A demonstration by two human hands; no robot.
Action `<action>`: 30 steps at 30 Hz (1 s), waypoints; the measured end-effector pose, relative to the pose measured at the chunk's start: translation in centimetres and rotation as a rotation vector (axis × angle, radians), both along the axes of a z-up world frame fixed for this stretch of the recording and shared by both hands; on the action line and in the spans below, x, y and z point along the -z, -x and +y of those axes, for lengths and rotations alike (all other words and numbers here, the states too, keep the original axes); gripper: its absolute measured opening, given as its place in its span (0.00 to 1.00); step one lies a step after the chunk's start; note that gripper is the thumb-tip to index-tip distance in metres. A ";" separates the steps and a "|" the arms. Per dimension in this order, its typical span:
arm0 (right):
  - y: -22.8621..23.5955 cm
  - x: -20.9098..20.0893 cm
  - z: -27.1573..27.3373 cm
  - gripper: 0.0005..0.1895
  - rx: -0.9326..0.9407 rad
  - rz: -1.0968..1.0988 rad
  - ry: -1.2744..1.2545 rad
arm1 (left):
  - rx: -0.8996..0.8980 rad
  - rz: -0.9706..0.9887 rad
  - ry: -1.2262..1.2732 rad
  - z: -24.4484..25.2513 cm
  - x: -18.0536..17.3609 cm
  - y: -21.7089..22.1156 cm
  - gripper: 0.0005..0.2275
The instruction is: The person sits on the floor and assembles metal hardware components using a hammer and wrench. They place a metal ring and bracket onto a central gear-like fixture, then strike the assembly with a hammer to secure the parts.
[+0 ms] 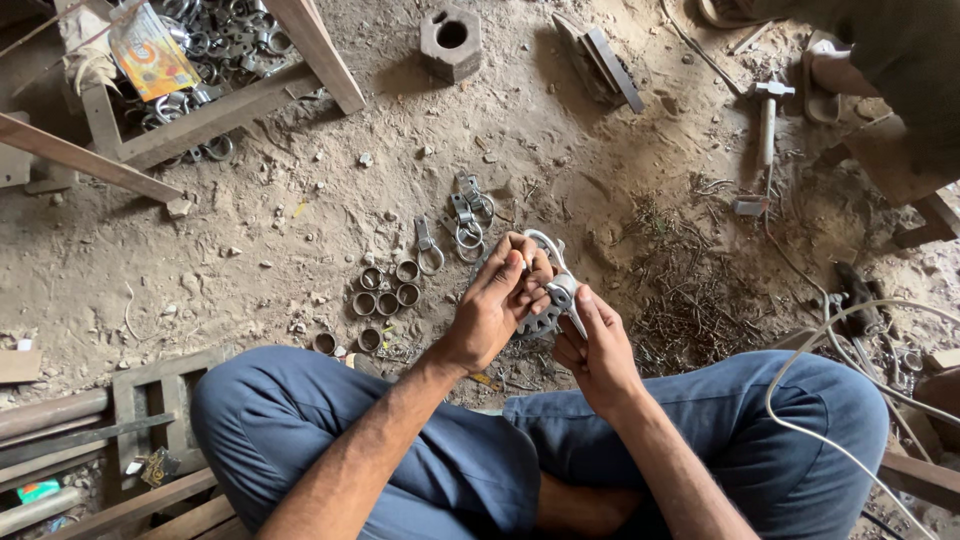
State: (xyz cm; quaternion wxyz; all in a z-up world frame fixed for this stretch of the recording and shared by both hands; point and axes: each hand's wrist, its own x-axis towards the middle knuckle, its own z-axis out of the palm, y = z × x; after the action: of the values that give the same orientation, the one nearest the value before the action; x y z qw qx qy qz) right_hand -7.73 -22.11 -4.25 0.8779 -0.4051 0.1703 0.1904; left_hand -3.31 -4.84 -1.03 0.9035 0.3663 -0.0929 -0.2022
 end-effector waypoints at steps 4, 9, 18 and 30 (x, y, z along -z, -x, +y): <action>0.0 0.1 0.0 0.18 0.046 -0.030 0.081 | -0.012 -0.013 -0.021 -0.2 0.1 0.0 0.09; 0.4 -0.1 0.6 0.20 0.129 -0.014 0.074 | -0.025 -0.015 -0.028 -0.3 0.2 0.2 0.09; 0.6 0.5 1.7 0.15 0.269 0.073 0.198 | -0.039 0.054 -0.201 0.1 0.7 0.3 0.09; 0.4 0.3 2.5 0.20 0.093 -0.090 -0.030 | -0.230 0.082 -0.140 1.6 1.9 0.5 0.09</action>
State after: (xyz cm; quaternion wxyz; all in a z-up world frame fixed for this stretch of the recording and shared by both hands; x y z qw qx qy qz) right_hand -8.17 -19.65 -4.54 0.8986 -0.3916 0.1462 0.1336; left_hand -3.77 -3.25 -2.90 0.8960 0.4280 0.0010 -0.1181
